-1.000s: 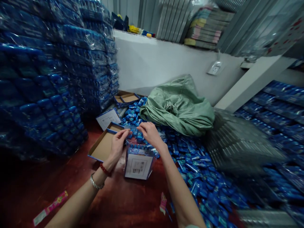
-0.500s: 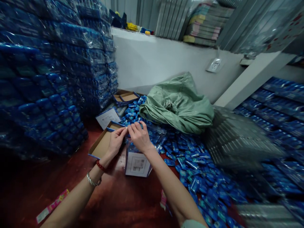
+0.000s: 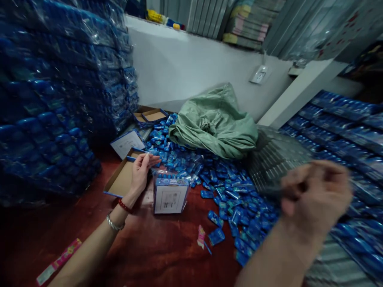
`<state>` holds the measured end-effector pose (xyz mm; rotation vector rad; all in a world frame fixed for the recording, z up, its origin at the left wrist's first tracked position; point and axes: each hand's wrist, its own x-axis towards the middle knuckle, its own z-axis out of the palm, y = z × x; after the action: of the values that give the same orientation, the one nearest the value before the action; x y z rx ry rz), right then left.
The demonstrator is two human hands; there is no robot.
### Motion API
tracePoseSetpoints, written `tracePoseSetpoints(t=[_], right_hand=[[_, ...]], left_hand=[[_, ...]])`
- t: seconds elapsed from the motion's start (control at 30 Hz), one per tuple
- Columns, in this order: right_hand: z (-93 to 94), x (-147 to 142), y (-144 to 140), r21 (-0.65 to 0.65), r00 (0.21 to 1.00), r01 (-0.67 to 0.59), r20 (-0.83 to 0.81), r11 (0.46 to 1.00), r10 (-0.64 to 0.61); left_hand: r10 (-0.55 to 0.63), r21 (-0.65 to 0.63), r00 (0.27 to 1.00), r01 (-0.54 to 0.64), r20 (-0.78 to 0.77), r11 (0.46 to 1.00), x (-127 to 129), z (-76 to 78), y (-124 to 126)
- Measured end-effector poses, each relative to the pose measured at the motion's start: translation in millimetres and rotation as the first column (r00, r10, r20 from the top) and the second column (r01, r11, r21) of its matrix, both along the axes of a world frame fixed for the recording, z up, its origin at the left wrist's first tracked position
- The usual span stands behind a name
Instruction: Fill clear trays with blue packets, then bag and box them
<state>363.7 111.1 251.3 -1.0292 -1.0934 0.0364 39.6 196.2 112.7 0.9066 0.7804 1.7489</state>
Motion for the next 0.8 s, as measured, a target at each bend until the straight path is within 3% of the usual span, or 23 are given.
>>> tracePoseSetpoints(t=[0.07, 0.1, 0.13, 0.2, 0.23, 0.3, 0.37, 0.43, 0.53, 0.63, 0.73, 0.8], right_hand=[[-39.7, -51, -31, -0.275, 0.945, -0.064, 0.293, 0.959, 0.148], [-63.7, -79, -38, -0.417, 0.841, -0.097, 0.451, 0.904, 0.298], [-88.0, -106, -39, -0.481, 0.735, -0.066, 0.568, 0.874, 0.369], [-130.0, -150, -30, -0.604, 0.531, 0.113, 0.708, 0.789, 0.466], [-145.4, -165, -21, -0.627, 0.476, 0.215, 0.737, 0.748, 0.481], [-163.5, -180, -2, -0.648, 0.443, 0.369, 0.753, 0.667, 0.486], [-168.4, -182, 12, -0.677, 0.489, 0.408, 0.728, 0.612, 0.48], [-168.1, -177, 19, -0.72, 0.581, 0.324, 0.663, 0.614, 0.471], [-170.1, -166, 16, -0.717, 0.752, -0.014, 0.452, 0.697, 0.48], [-174.5, -158, 4, -0.584, 0.855, -0.427, -0.013, 0.69, 0.519], [-170.2, -153, -6, -0.355, 0.736, -0.651, -0.511, 0.671, 0.444], [-162.3, -149, -7, -0.278, 0.658, -0.671, -0.65, 0.687, 0.38]], left_hand=[[0.003, 0.006, 1.0, -0.003, -0.003, 1.0, 3, 0.1, 0], [0.003, 0.012, 1.0, -0.003, -0.003, 1.0, 3, 0.0, 0], [-0.001, 0.018, 1.0, 0.001, -0.005, 1.0, 3, -0.1, 0], [-0.015, 0.033, 1.0, 0.016, -0.018, 0.999, 1, -0.5, -2], [-0.029, 0.041, 0.999, 0.031, -0.041, 0.999, 0, -0.8, -4], [-0.066, 0.065, 0.989, 0.075, -0.136, 0.995, -5, -2.1, -13], [-0.108, 0.104, 0.947, 0.145, -0.302, 0.984, -10, -5.9, -26], [-0.14, 0.155, 0.853, 0.248, -0.502, 0.956, -16, -13.7, -42], [-0.106, 0.265, 0.677, 0.421, -0.729, 0.867, -25, -32.0, -61], [0.045, 0.402, 0.573, 0.514, -0.818, 0.758, -32, -51.5, -68], [0.171, 0.482, 0.508, 0.581, -0.844, 0.656, -36, -63.6, -67], [0.213, 0.486, 0.463, 0.621, -0.861, 0.615, -38, -66.0, -66]])
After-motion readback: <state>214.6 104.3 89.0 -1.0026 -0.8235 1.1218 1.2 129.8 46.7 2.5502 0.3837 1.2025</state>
